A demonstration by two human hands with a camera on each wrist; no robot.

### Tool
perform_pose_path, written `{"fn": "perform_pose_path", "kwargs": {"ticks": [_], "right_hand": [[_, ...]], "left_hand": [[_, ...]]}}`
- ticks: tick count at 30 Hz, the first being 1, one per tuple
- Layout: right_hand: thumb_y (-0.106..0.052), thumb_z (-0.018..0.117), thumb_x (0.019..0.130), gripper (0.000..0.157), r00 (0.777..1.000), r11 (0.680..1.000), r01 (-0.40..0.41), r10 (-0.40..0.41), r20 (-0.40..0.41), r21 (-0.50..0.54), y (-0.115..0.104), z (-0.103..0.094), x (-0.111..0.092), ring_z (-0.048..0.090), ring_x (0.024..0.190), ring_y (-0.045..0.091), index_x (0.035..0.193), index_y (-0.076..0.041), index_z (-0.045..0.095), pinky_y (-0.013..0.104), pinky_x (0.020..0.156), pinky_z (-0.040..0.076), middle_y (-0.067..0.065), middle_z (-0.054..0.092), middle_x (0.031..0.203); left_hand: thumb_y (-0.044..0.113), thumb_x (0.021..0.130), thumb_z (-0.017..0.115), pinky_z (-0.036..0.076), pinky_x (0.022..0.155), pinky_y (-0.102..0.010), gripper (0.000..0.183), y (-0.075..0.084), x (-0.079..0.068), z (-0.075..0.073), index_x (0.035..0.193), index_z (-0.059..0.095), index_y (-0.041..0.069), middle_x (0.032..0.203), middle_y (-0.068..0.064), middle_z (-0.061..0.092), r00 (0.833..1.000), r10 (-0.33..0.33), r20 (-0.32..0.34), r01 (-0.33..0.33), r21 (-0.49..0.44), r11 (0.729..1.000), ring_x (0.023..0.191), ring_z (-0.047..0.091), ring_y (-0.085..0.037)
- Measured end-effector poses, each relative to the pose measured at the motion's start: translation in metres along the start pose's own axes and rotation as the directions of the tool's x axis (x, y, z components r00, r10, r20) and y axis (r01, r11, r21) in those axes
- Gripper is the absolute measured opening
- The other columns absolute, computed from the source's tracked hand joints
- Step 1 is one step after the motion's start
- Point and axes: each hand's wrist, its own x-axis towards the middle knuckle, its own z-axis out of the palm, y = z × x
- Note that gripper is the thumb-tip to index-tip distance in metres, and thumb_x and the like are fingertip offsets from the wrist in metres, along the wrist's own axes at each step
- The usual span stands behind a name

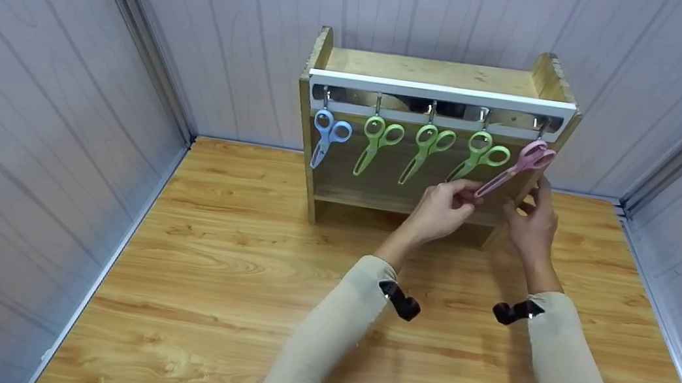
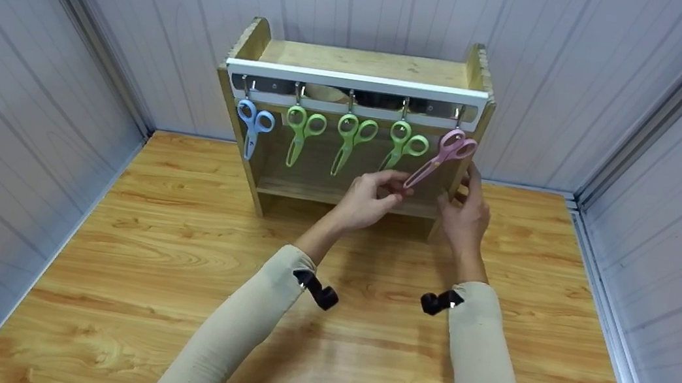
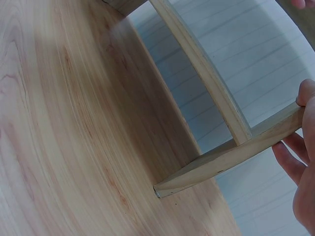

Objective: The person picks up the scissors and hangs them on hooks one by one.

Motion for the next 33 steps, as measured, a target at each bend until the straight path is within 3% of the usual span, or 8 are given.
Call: {"fn": "perform_pose_path", "kwargs": {"ticks": [4, 10, 14, 16, 18, 22, 27, 33], "right_hand": [[-0.006, 0.068, 0.103, 0.073, 1.000, 1.000, -0.003, 0.003, 0.003, -0.006, 0.001, 0.000, 0.000, 0.071, 0.136, 0.048, 0.171, -0.017, 0.043, 0.010, 0.093, 0.050, 0.027, 0.063, 0.160], [-0.006, 0.067, 0.103, 0.072, 1.000, 1.000, -0.006, 0.006, -0.007, -0.013, 0.002, 0.000, 0.001, 0.069, 0.139, 0.042, 0.170, -0.015, 0.044, 0.023, 0.103, 0.054, 0.025, 0.063, 0.162], [-0.006, 0.067, 0.104, 0.072, 1.000, 1.000, -0.004, 0.004, -0.001, -0.010, 0.001, 0.000, 0.000, 0.070, 0.138, 0.045, 0.171, -0.016, 0.043, 0.048, 0.112, 0.059, 0.026, 0.061, 0.164], [-0.006, 0.067, 0.104, 0.072, 1.000, 1.000, 0.001, -0.001, -0.003, -0.010, 0.001, 0.001, 0.000, 0.071, 0.137, 0.047, 0.171, -0.016, 0.043, 0.044, 0.111, 0.060, 0.027, 0.061, 0.164], [-0.005, 0.067, 0.104, 0.072, 1.000, 1.000, 0.006, -0.006, -0.006, -0.007, 0.002, 0.001, 0.000, 0.071, 0.136, 0.047, 0.171, -0.015, 0.043, 0.031, 0.106, 0.061, 0.027, 0.062, 0.163], [-0.006, 0.068, 0.103, 0.071, 1.000, 1.000, 0.015, -0.015, -0.012, -0.006, 0.003, 0.001, 0.000, 0.071, 0.135, 0.047, 0.170, -0.014, 0.044, 0.005, 0.091, 0.049, 0.027, 0.064, 0.160], [-0.012, 0.072, 0.104, 0.070, 1.000, 1.000, 0.014, -0.015, -0.016, -0.005, 0.002, 0.001, 0.000, 0.071, 0.137, 0.044, 0.169, -0.017, 0.046, 0.005, 0.091, 0.048, 0.027, 0.065, 0.158], [-0.015, 0.075, 0.105, 0.070, 1.000, 1.000, 0.014, -0.014, -0.018, 0.000, 0.001, 0.002, 0.000, 0.070, 0.139, 0.040, 0.169, -0.018, 0.047, 0.009, 0.094, 0.050, 0.025, 0.066, 0.158]], "left_hand": [[0.002, 0.104, 0.063, 0.059, 0.103, -0.026, 0.043, -0.002, -0.001, 0.004, 0.146, 0.072, 0.004, 0.130, -0.012, 0.083, 0.999, 0.008, 0.038, -0.007, -0.010, 1.000, 0.112, 0.075, -0.015], [-0.001, 0.103, 0.062, 0.054, 0.111, -0.022, 0.051, -0.005, -0.002, 0.008, 0.153, 0.067, 0.006, 0.140, -0.011, 0.081, 0.996, 0.027, 0.086, -0.025, -0.029, 0.999, 0.133, 0.075, -0.022], [-0.003, 0.103, 0.062, 0.055, 0.119, -0.036, 0.052, -0.006, -0.003, 0.009, 0.155, 0.065, 0.005, 0.145, -0.013, 0.079, 0.994, 0.024, 0.110, -0.017, -0.070, 0.997, 0.140, 0.072, -0.028], [-0.003, 0.103, 0.062, 0.055, 0.121, -0.044, 0.054, -0.007, -0.004, 0.009, 0.156, 0.064, 0.004, 0.147, -0.014, 0.077, 0.992, 0.023, 0.124, -0.012, -0.088, 0.996, 0.143, 0.071, -0.031], [-0.004, 0.103, 0.062, 0.054, 0.122, -0.048, 0.055, -0.007, -0.004, 0.009, 0.157, 0.063, 0.004, 0.149, -0.015, 0.076, 0.991, 0.024, 0.134, -0.011, -0.101, 0.995, 0.145, 0.069, -0.034], [-0.002, 0.103, 0.062, 0.055, 0.114, -0.031, 0.056, -0.009, -0.006, 0.009, 0.159, 0.062, 0.005, 0.153, -0.015, 0.074, 0.990, 0.028, 0.141, -0.014, -0.097, 0.995, 0.146, 0.068, -0.034], [0.000, 0.103, 0.062, 0.044, 0.093, -0.018, 0.059, -0.011, -0.007, 0.008, 0.162, 0.060, 0.008, 0.156, -0.012, 0.073, 0.988, 0.033, 0.149, -0.019, -0.093, 0.995, 0.136, 0.066, -0.037], [0.000, 0.104, 0.063, 0.053, 0.108, -0.038, 0.058, -0.014, -0.009, 0.008, 0.161, 0.060, 0.010, 0.157, -0.008, 0.072, 0.989, 0.030, 0.143, -0.019, -0.077, 0.997, 0.144, 0.066, -0.023]]}}
